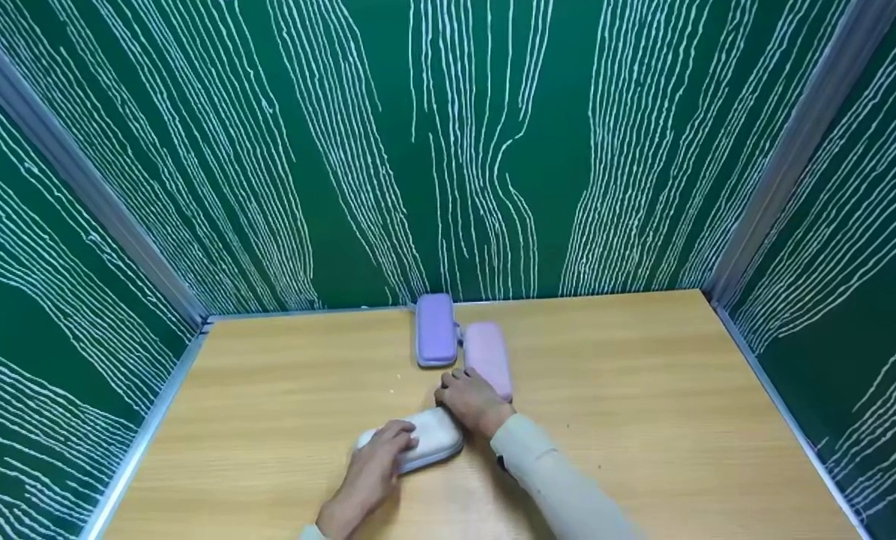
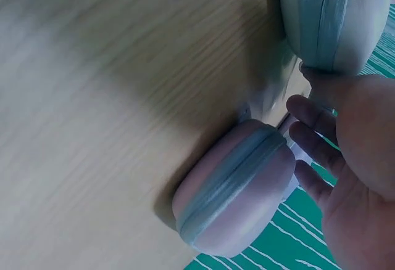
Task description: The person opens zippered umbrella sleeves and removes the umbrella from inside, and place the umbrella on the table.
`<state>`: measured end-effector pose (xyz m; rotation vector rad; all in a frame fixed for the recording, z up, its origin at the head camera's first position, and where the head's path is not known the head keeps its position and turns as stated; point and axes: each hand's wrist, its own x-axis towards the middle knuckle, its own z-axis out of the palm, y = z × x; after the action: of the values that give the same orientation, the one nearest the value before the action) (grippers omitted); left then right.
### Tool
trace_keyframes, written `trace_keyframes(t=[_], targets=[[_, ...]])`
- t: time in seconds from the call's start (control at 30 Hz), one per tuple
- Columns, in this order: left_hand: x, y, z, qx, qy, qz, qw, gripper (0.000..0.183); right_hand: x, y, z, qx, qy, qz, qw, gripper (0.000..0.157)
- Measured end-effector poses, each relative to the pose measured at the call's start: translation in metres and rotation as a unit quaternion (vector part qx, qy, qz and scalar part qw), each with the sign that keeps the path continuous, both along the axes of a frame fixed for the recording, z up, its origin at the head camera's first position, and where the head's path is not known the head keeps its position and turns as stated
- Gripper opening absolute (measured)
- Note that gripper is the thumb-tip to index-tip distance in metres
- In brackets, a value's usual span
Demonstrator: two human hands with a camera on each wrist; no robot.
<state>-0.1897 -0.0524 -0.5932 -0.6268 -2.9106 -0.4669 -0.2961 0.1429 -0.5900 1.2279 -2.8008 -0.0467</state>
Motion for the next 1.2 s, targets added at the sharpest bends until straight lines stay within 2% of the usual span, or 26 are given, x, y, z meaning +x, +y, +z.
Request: trace_keyframes(t=[0.13,0.3,0.43,0.63,0.8,1.0,1.2], targets=[[0.001,0.000,0.000,0.003,-0.001,0.001,1.0000,0.039,-0.001,0.003,0.002,0.024,0.027,0.019,0.999,0.031],[0.001,0.000,0.000,0.000,0.003,-0.004,1.0000,0.043,-0.002,0.005,0.004,0.020,0.048,0.031,0.998,0.031],[0.001,-0.001,-0.001,0.001,0.018,-0.011,0.9998,0.037,-0.001,0.003,0.006,0.023,0.058,0.031,0.998,0.028],[0.001,-0.002,-0.002,0.009,0.010,-0.004,0.9999,0.026,-0.001,0.003,0.003,0.020,0.077,0.043,0.996,0.023],[0.001,-0.003,-0.003,0.021,0.020,-0.003,0.9996,0.027,-0.002,0.003,-0.002,0.018,0.066,0.032,0.997,0.024],[0.003,-0.001,-0.005,0.036,0.071,-0.011,0.9968,0.023,-0.001,0.003,-0.004,0.017,0.081,0.023,0.996,0.026],[0.002,-0.001,-0.006,0.029,0.060,-0.004,0.9978,0.023,0.001,0.004,-0.007,0.009,0.105,0.014,0.994,0.026]])
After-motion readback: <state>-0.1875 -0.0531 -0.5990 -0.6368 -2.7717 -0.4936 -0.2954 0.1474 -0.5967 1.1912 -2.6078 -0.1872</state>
